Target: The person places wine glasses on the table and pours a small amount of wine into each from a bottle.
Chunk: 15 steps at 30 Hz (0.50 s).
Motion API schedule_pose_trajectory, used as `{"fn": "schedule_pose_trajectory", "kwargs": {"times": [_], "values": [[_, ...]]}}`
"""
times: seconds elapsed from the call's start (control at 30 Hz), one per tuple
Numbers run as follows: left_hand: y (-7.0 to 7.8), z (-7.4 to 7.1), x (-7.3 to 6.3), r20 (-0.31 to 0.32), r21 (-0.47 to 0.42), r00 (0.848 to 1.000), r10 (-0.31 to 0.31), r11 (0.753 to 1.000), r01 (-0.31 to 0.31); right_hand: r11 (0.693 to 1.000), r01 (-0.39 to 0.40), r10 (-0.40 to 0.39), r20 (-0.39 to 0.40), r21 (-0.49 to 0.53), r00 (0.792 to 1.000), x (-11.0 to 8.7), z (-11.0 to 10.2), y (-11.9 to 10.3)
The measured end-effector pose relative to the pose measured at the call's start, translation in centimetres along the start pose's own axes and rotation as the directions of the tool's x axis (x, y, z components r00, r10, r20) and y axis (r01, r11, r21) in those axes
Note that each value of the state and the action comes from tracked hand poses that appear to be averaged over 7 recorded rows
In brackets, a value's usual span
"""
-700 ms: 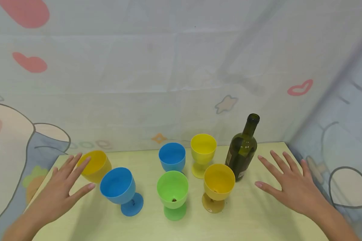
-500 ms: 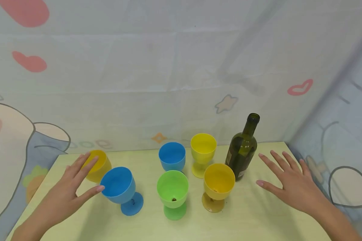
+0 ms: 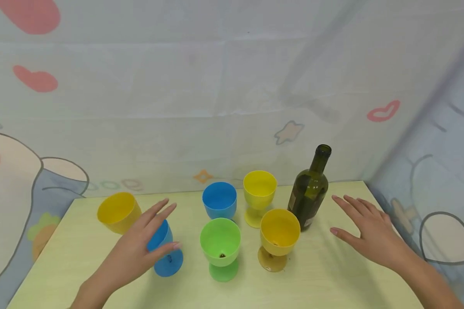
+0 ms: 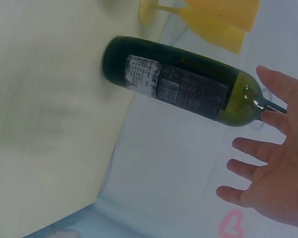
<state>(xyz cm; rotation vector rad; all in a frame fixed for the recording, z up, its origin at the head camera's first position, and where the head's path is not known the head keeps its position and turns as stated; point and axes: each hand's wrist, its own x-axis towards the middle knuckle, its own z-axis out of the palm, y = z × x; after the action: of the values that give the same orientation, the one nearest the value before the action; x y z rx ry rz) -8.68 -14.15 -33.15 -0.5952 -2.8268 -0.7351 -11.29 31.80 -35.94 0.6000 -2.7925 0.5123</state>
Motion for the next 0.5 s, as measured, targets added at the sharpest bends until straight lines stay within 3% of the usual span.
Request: {"fn": "schedule_pose_trajectory", "kwargs": {"times": [0.27,0.5], "values": [[4.0,2.4,2.3,0.058,-0.156,0.998,0.04,0.987,-0.03,1.0,0.017,-0.017,-0.008,0.026,1.0,0.0,0.1,0.0],[7.3,4.8,4.6,0.126,-0.332,0.989,0.071,0.943,-0.026,0.999,0.034,-0.034,-0.012,0.015,0.999,0.0,0.2,0.0]]}}
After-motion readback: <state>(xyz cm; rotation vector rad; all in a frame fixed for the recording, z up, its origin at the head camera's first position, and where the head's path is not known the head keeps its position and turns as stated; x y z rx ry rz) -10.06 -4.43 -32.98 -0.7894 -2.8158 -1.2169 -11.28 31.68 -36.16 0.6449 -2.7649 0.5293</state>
